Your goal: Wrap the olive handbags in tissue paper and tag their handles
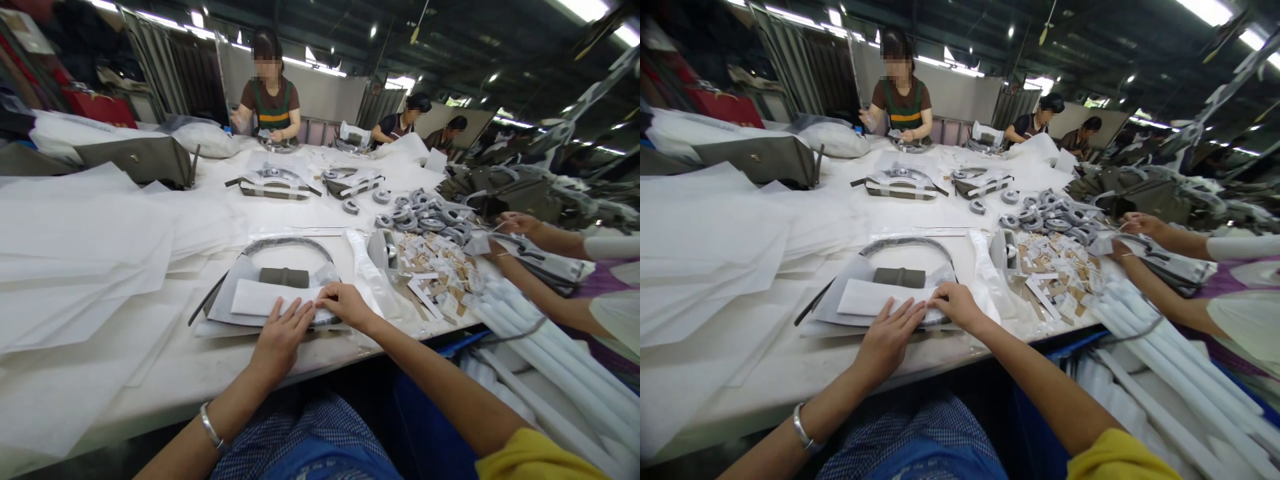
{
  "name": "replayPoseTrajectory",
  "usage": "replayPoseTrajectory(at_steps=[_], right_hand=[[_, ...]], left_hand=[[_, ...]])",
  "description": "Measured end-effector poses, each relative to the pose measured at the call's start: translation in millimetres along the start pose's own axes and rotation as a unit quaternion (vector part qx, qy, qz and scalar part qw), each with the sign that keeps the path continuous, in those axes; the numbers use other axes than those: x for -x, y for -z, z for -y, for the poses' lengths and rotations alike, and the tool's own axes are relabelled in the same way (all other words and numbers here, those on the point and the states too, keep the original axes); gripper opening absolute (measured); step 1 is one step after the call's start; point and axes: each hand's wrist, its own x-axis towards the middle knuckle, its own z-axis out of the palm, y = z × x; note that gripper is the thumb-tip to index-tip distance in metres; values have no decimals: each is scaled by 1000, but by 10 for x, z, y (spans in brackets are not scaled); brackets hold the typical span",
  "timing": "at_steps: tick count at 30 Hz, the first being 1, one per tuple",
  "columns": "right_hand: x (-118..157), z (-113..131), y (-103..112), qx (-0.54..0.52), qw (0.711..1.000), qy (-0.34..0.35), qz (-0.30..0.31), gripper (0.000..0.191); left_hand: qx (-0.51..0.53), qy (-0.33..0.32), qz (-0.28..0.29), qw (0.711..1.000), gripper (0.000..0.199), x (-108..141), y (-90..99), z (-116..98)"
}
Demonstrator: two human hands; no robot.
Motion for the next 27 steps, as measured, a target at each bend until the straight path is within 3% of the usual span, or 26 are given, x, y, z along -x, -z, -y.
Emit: replayPoseTrajectory(at_steps=[5, 12, 19, 22, 24, 27], right_hand=[[-17, -30, -7, -17, 1000, -17, 2, 6], [-62, -5, 10, 39, 999, 8, 7, 9], [-10, 85, -16, 62, 997, 26, -29, 10], [132, 44, 204, 56, 994, 60, -72, 7], [259, -53, 501, 47, 986, 61, -150, 9], [407, -289, 1064, 1, 955, -98, -281, 15]], left_hand=[[-1, -8, 2, 1000, 62, -4, 34, 8], [-37, -53, 41, 997, 76, 20, 71, 62], [-11, 0, 47, 999, 69, -56, 99, -23], [-20, -4, 41, 999, 67, -81, 106, -37], [-28, -11, 35, 999, 66, -83, 97, -25], [-35, -20, 25, 999, 67, -76, 70, -2]])
